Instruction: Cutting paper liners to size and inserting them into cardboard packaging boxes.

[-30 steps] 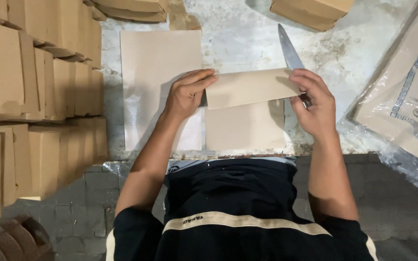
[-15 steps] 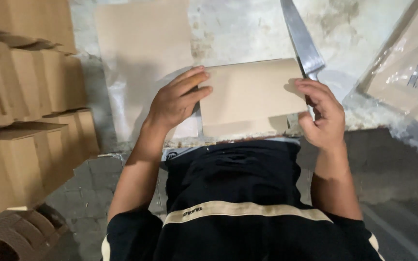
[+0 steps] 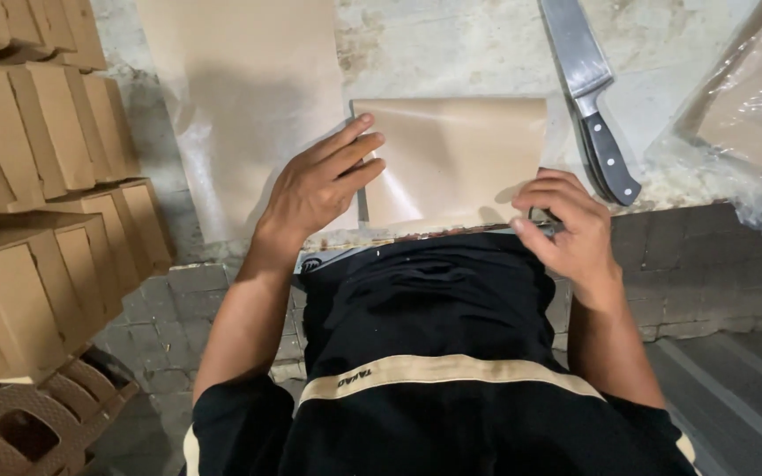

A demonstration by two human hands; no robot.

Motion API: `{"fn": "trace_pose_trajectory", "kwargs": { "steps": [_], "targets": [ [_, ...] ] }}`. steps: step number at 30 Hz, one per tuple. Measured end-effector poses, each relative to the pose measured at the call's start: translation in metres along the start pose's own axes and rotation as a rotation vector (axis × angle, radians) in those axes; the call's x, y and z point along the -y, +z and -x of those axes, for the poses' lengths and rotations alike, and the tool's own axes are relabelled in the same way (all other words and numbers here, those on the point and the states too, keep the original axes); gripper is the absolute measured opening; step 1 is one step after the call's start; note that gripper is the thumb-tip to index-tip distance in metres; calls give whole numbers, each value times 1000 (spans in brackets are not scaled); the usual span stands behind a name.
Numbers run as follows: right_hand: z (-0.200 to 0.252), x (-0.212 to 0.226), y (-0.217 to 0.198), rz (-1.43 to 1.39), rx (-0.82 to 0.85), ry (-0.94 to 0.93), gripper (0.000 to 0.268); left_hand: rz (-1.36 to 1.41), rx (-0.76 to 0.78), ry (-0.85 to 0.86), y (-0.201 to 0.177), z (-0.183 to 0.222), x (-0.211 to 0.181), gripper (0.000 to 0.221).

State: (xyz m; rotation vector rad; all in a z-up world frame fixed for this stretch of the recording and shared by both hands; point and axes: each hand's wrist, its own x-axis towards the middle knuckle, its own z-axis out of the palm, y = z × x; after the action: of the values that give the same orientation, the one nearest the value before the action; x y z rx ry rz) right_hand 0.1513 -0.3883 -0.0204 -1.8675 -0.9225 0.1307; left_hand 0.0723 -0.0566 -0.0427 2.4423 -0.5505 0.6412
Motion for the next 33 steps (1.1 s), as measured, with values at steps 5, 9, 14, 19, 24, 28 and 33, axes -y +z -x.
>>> {"fn": "trace_pose_trajectory", "kwargs": {
  "steps": [5,9,14,19,24,28,33],
  "targets": [
    [0,-2,7,41,-36,-13,11,-2,10,-26,3,8,1,24],
    [0,-3,6,62,-38,-48,21,42,8,-49,3,8,0,18],
    [1,-10,6,122,-86,-110,56,103,-37,-140,5,5,2,16],
    [-1,-18,10,207,-112,-144,70,171,-384,-468,1,-21,8,11],
    [-14,13,1,389,187,-38,59,296,-334,-825,-10,-37,20,26],
    [-18,11,-8,428,341,-126,64,-105,-86,-365,-14,-32,19,42],
    [-24,10,-9,381,294,-97,55,116,320,53,-29,-14,-35,71]
  ]
}}
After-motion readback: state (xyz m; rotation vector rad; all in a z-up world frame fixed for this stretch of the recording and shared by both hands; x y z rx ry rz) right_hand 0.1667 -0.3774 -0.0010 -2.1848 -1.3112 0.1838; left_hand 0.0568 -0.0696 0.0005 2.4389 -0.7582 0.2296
